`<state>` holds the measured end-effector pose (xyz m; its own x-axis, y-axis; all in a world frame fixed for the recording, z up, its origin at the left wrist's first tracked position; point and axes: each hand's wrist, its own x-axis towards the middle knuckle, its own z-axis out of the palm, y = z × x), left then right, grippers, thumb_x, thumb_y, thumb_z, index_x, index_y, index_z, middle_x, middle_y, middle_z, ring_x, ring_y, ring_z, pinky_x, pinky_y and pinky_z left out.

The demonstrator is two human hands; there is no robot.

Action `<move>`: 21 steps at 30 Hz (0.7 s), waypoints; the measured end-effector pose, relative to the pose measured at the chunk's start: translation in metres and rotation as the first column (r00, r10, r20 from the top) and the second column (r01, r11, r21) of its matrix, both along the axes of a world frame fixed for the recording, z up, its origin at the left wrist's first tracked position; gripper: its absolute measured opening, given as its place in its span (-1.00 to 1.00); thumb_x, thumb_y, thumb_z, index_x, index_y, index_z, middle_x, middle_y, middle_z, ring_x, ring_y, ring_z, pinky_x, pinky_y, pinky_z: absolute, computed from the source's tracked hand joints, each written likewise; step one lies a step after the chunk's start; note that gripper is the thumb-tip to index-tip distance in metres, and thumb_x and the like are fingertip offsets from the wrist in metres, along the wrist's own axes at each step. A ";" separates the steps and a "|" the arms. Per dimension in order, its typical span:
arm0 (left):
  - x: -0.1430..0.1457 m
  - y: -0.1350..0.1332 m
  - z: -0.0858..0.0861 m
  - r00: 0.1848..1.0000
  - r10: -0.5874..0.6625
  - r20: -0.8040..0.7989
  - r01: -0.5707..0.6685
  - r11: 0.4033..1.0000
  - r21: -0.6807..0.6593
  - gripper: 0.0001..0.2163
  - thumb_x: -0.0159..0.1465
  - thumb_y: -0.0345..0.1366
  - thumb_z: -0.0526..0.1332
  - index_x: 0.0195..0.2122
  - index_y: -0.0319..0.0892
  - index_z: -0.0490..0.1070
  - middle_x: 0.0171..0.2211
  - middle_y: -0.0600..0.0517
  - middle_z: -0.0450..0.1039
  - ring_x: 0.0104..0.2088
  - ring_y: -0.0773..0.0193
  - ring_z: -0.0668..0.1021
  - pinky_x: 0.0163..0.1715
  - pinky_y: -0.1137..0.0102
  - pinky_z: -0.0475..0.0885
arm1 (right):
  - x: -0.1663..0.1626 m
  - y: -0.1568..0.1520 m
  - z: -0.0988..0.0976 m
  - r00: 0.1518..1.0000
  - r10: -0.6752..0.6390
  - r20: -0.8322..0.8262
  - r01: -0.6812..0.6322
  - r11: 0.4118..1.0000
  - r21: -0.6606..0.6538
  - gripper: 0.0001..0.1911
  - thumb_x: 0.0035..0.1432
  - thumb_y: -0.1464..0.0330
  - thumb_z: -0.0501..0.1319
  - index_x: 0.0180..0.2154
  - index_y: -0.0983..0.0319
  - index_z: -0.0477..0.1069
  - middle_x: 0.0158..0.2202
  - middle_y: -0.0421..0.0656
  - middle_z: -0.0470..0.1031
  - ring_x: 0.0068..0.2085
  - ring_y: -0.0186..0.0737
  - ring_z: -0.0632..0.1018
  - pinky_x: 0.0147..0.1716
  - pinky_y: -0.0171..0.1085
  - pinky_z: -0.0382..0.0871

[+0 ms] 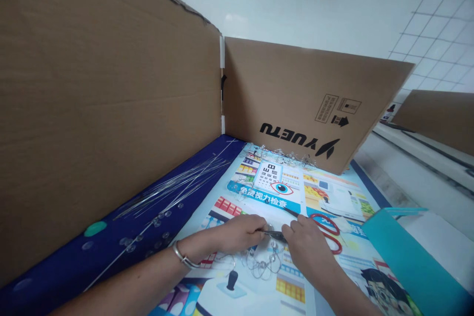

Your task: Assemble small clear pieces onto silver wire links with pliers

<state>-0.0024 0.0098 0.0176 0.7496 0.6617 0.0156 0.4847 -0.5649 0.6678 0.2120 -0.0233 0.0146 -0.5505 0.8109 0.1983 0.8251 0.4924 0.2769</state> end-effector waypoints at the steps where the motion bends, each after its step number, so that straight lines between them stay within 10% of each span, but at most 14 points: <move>1: 0.000 0.000 0.001 1.000 0.005 -0.005 -0.005 1.000 -0.003 -0.83 0.22 -0.32 -0.03 -0.35 -0.18 0.34 -0.35 0.04 0.39 -0.38 0.31 0.40 -0.37 0.48 0.27 | 0.000 0.000 -0.001 1.000 -0.001 0.000 0.001 1.000 0.004 -0.80 -0.03 0.62 0.10 -0.46 0.20 0.27 -0.50 -0.17 0.34 -0.36 -0.17 0.30 -0.36 -0.20 -0.03; 21: 0.002 -0.001 0.002 0.995 0.026 0.098 -0.023 0.999 -0.037 -0.83 0.25 -0.30 -0.04 -0.39 -0.18 0.28 -0.39 0.09 0.33 -0.38 0.35 0.34 -0.37 0.51 0.25 | -0.002 -0.010 0.011 0.971 -0.222 -0.092 0.188 0.939 -0.288 -0.93 0.09 0.43 0.08 -0.39 0.17 0.30 -0.46 -0.21 0.45 -0.43 -0.27 0.43 -0.54 -0.30 -0.13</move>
<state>-0.0008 0.0090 0.0197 0.7291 0.6813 0.0641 0.4291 -0.5282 0.7328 0.2101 -0.0331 0.0258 -0.3526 0.9358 0.0064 0.9349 0.3519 0.0466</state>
